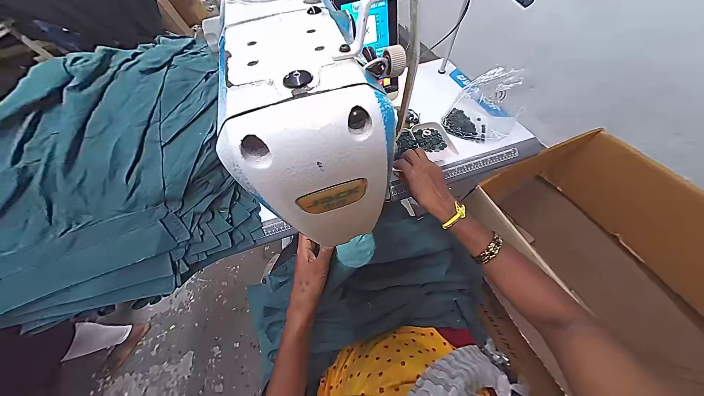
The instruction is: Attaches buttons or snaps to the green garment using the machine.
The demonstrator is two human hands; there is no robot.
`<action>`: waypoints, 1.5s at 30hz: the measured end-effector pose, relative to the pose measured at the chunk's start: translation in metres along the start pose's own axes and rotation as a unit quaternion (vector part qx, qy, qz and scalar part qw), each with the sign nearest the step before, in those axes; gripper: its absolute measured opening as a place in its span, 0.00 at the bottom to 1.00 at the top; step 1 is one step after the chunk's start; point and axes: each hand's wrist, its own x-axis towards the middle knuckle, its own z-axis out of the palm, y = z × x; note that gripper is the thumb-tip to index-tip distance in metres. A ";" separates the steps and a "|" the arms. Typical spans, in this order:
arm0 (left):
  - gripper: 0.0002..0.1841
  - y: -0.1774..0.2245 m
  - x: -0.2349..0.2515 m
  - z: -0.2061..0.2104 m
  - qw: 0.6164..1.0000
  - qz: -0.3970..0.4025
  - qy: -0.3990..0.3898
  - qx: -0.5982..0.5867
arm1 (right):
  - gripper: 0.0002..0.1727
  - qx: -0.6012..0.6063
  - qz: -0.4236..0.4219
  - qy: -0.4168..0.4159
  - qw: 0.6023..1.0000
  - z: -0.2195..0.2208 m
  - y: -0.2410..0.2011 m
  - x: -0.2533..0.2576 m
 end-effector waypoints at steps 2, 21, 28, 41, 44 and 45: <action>0.26 0.000 0.000 0.000 1.000 -0.003 -0.002 -0.005 | 0.07 0.035 0.003 0.027 0.999 -0.004 0.003 -0.003; 0.16 0.028 -0.072 -0.022 0.945 0.223 -0.152 0.188 | 0.10 0.086 -0.361 0.132 0.919 -0.054 -0.097 -0.027; 0.15 0.027 -0.065 -0.014 0.945 0.215 -0.170 0.178 | 0.11 0.102 -0.270 0.083 0.954 -0.054 -0.109 -0.025; 0.11 -0.008 -0.041 -0.139 0.975 0.050 0.064 0.206 | 0.23 0.379 0.100 -0.200 0.898 -0.053 -0.096 -0.024; 0.08 -0.010 -0.055 -0.145 0.984 0.066 0.065 0.153 | 0.25 0.326 -0.001 -0.293 0.899 -0.069 -0.092 -0.029; 0.07 -0.009 -0.060 -0.145 0.987 0.087 0.055 0.123 | 0.26 0.324 -0.058 -0.340 0.881 -0.079 -0.093 -0.036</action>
